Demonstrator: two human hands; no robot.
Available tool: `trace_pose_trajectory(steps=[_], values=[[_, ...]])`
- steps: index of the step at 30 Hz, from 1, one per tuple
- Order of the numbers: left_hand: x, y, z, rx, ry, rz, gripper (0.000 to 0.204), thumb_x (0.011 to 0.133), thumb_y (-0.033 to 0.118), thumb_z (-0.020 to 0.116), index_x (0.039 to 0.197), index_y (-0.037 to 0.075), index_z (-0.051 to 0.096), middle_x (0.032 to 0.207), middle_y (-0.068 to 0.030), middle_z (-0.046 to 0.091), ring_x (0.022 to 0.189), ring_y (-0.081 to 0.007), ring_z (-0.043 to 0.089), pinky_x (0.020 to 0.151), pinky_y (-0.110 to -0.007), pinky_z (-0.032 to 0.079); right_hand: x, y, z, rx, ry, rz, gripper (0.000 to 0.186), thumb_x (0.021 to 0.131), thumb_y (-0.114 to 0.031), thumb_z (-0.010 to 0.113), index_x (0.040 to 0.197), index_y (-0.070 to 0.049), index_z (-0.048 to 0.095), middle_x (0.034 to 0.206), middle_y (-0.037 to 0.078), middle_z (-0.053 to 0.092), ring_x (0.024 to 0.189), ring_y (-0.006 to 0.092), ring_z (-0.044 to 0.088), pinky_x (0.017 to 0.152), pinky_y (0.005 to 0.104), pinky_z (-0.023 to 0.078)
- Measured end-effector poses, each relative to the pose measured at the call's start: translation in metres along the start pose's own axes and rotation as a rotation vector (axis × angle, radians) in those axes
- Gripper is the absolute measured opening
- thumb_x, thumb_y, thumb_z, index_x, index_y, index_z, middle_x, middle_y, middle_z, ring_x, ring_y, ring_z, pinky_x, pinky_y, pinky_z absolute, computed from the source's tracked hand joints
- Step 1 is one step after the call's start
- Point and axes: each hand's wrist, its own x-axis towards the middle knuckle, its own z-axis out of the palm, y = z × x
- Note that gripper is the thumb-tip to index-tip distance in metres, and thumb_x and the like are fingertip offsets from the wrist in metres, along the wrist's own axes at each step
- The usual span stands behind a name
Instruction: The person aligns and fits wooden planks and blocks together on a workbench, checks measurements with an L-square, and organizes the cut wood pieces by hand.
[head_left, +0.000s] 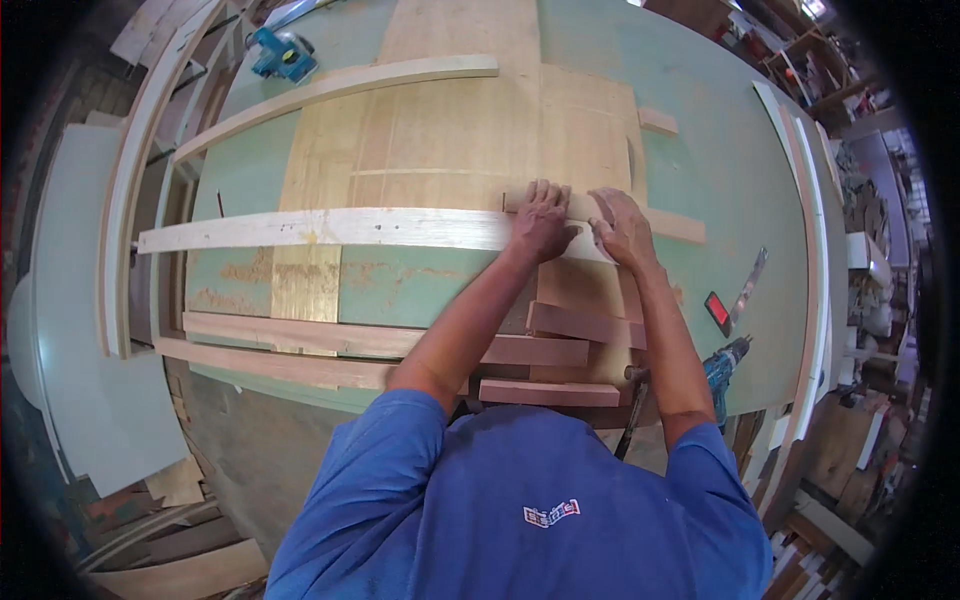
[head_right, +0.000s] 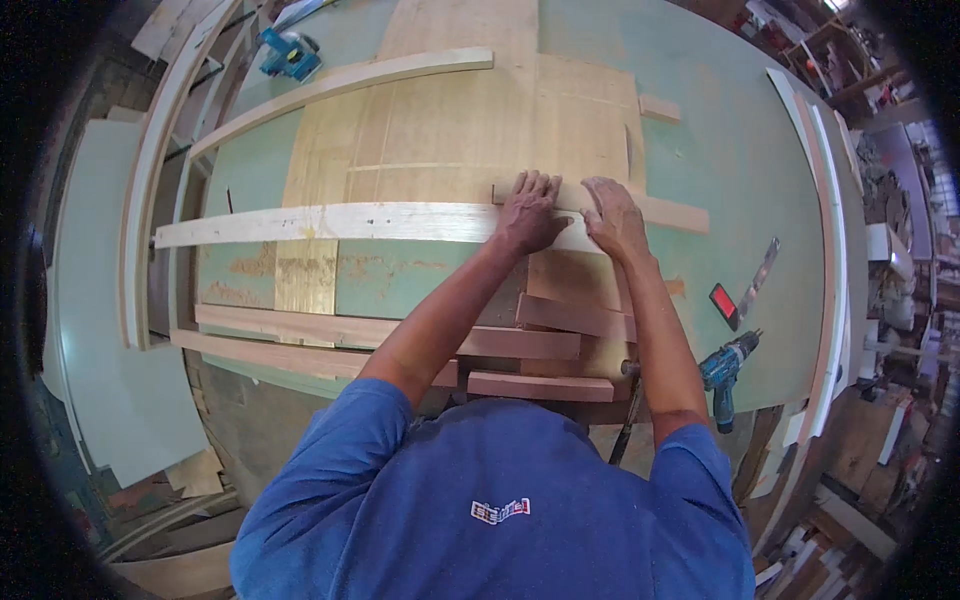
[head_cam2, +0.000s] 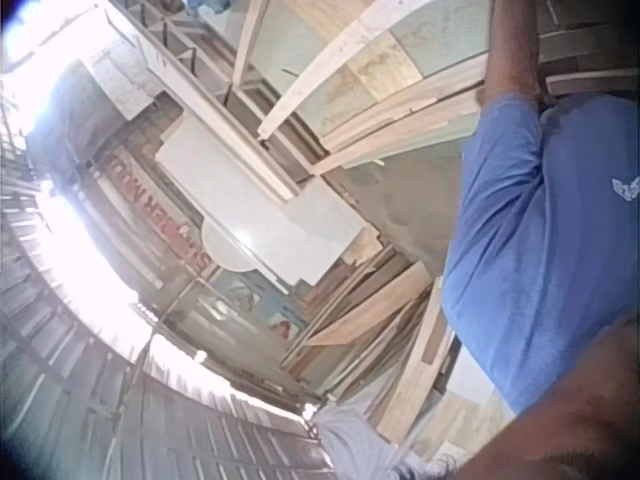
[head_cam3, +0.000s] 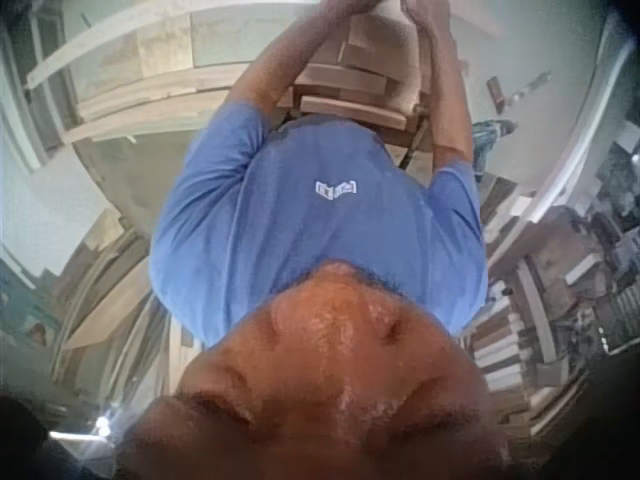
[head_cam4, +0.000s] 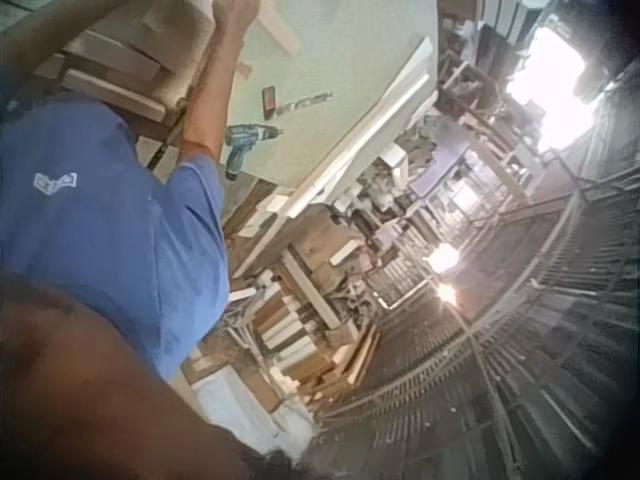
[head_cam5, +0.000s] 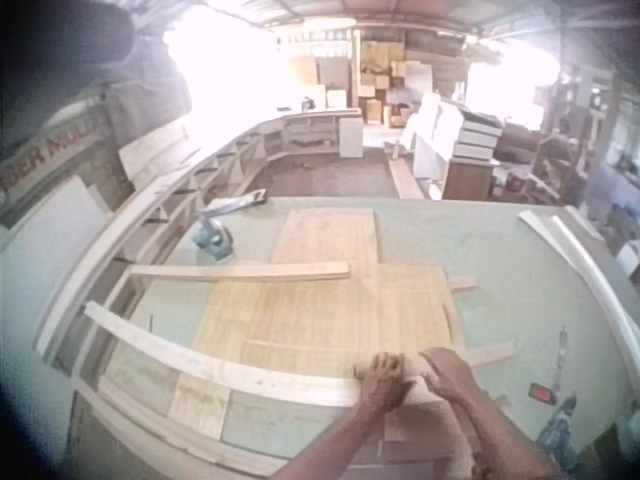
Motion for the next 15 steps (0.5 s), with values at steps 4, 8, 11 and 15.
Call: trace_pose_trajectory(steps=[4, 8, 11, 15], values=[[0.007, -0.004, -0.005, -0.038, -0.077, -0.022, 0.064, 0.094, 0.032, 0.076, 0.145, -0.003, 0.057, 0.134, -0.0223, 0.064, 0.135, -0.038, 0.056, 0.125, -0.051, 0.034, 0.015, -0.015, 0.009, -0.068, -0.128, -0.06, 0.057, 0.084, -0.011, 0.072, 0.141, -0.005, 0.063, 0.144, 0.02, 0.064, 0.139, 0.0386, 0.056, 0.119, 0.0481, 0.045], [0.003, -0.012, -0.008, 0.014, 0.044, 0.049, 0.049, 0.09, 0.025, 0.075, 0.13, -0.001, 0.068, 0.12, -0.0159, 0.069, 0.123, -0.031, 0.061, 0.107, -0.046, 0.043, 0.022, -0.023, 0.015, -0.125, -0.199, -0.018, 0.059, 0.084, -0.011, 0.068, 0.142, -0.003, 0.06, 0.142, 0.021, 0.063, 0.136, 0.0405, 0.057, 0.118, 0.0469, 0.046], [0.004, -0.014, -0.01, -0.055, -0.035, 0.055, 0.049, 0.092, 0.024, 0.076, 0.131, -0.004, 0.066, 0.124, -0.0183, 0.068, 0.125, -0.033, 0.062, 0.111, -0.046, 0.043, 0.028, -0.022, 0.009, -0.14, -0.314, 0.017, 0.061, 0.082, -0.009, 0.067, 0.143, -0.003, 0.06, 0.14, 0.021, 0.065, 0.134, 0.0413, 0.059, 0.116, 0.0469, 0.047], [0.005, -0.018, -0.008, -0.044, -0.007, 0.072, 0.046, 0.091, 0.022, 0.076, 0.128, -0.004, 0.068, 0.122, -0.0177, 0.068, 0.123, -0.0325, 0.062, 0.108, -0.045, 0.044, 0.032, -0.02, 0.012, -0.136, -0.278, -0.034, 0.059, 0.079, -0.005, 0.067, 0.138, -0.002, 0.065, 0.133, 0.02, 0.069, 0.126, 0.0397, 0.063, 0.112, 0.0471, 0.05]])
